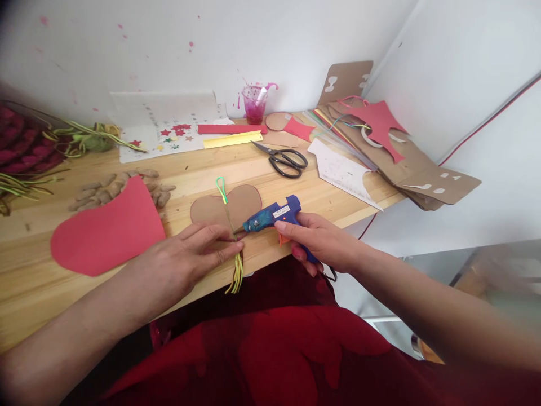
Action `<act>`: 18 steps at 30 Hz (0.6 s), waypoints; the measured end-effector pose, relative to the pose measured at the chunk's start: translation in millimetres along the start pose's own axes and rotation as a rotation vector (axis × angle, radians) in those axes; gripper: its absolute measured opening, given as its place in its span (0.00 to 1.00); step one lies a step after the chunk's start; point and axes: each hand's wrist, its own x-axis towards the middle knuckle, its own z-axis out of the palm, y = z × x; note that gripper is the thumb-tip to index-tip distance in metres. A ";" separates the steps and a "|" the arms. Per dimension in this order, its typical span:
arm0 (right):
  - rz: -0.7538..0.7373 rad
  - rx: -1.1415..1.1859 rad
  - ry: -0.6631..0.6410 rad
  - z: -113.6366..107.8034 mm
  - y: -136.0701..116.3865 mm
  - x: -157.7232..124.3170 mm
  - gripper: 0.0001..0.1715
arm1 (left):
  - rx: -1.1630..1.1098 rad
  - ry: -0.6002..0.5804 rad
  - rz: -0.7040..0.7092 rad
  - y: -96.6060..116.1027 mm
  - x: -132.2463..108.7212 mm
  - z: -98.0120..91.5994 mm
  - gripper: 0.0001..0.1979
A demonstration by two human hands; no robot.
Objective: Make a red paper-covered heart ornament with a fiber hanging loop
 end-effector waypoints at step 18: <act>0.018 0.028 -0.017 -5.4 3.0 -1.2 0.25 | -0.038 0.029 0.005 -2.9 -2.5 2.0 0.22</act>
